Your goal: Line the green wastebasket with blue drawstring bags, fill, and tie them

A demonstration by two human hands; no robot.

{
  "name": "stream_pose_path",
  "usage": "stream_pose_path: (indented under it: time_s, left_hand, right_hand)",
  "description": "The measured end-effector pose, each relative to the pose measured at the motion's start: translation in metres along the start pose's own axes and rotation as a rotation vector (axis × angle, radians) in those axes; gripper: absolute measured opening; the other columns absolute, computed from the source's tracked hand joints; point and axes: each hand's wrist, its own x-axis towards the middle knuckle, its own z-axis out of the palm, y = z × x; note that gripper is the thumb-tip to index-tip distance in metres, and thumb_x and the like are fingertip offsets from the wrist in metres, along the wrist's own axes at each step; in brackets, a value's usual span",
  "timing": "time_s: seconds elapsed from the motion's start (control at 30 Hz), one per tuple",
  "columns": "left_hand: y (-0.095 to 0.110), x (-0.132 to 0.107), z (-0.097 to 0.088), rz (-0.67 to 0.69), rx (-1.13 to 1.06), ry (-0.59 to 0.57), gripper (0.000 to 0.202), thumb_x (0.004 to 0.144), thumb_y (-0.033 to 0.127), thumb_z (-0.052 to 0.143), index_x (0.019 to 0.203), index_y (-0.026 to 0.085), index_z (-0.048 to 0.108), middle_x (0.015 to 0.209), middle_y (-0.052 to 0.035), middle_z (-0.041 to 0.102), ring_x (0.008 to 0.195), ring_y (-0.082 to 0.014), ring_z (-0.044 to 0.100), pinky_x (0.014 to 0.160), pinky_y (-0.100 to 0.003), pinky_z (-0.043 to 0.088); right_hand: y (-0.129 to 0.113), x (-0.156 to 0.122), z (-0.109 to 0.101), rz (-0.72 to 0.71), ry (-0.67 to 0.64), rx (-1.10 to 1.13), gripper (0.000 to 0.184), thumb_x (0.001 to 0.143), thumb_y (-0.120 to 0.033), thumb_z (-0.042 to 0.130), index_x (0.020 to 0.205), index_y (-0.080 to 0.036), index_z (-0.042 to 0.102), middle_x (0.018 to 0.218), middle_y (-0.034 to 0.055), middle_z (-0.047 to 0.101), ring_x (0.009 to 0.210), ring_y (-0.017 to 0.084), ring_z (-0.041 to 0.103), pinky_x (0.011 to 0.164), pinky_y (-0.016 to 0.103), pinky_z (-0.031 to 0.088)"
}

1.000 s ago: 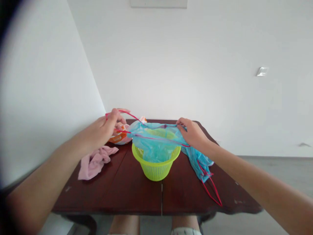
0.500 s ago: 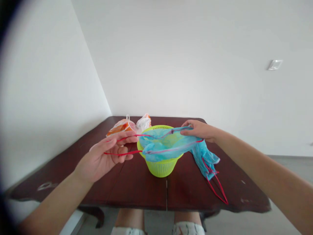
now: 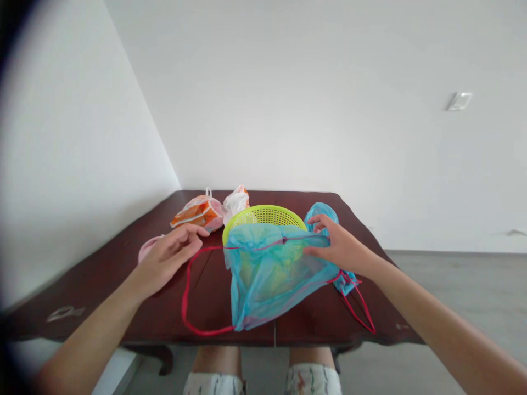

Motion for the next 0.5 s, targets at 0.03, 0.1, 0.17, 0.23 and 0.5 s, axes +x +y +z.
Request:
stream_pose_path:
  time_s: [0.03,0.1,0.17,0.23,0.5]
  left_hand:
    - [0.003,0.002,0.001,0.008,0.119,0.01,0.049,0.107,0.068,0.078,0.131,0.026,0.079,0.096,-0.0019,0.074,0.078,-0.0203,0.066,0.073,-0.033,0.053]
    - [0.012,0.004,0.011,0.021,0.29,-0.046,0.054,0.108,0.071,0.073,0.138,0.027,0.075,0.116,-0.0068,0.081,0.092,-0.0259,0.075,0.083,-0.04,0.06]
    - [0.024,0.004,0.029,0.052,0.418,-0.144,0.061,0.106,0.078,0.073,0.135,0.025,0.077,0.126,-0.0115,0.084,0.104,-0.0331,0.079,0.092,-0.048,0.061]
    - [0.034,0.003,0.049,0.116,0.528,-0.17,0.065,0.096,0.082,0.084,0.129,0.025,0.08,0.129,-0.0145,0.085,0.114,-0.0405,0.078,0.098,-0.053,0.059]
    - [0.034,0.017,0.062,0.124,0.348,-0.055,0.012,0.101,0.034,0.081,0.111,0.029,0.085,0.095,-0.0076,0.082,0.084,-0.0327,0.074,0.083,-0.042,0.05]
  right_hand:
    - [-0.008,0.0,0.002,-0.014,0.03,0.013,0.055,0.089,-0.059,0.091,0.13,-0.026,0.078,0.118,0.0099,0.079,0.107,0.031,0.076,0.088,0.042,0.061]
    - [-0.026,0.002,0.008,-0.028,0.062,0.06,0.035,0.1,-0.059,0.08,0.107,-0.025,0.08,0.1,0.0065,0.078,0.091,0.026,0.071,0.077,0.037,0.056]
    - [-0.042,0.004,0.013,-0.031,0.081,0.133,0.04,0.105,-0.062,0.075,0.092,-0.024,0.077,0.083,0.0026,0.07,0.075,0.02,0.062,0.066,0.033,0.047]
    - [-0.057,0.006,0.016,-0.039,0.128,0.211,0.047,0.105,-0.067,0.075,0.088,-0.024,0.075,0.076,0.0003,0.063,0.067,0.017,0.053,0.06,0.031,0.04]
    - [-0.078,0.008,0.013,-0.028,0.275,0.336,0.059,0.101,-0.082,0.078,0.089,-0.025,0.074,0.072,0.0019,0.063,0.064,0.017,0.049,0.056,0.03,0.037]
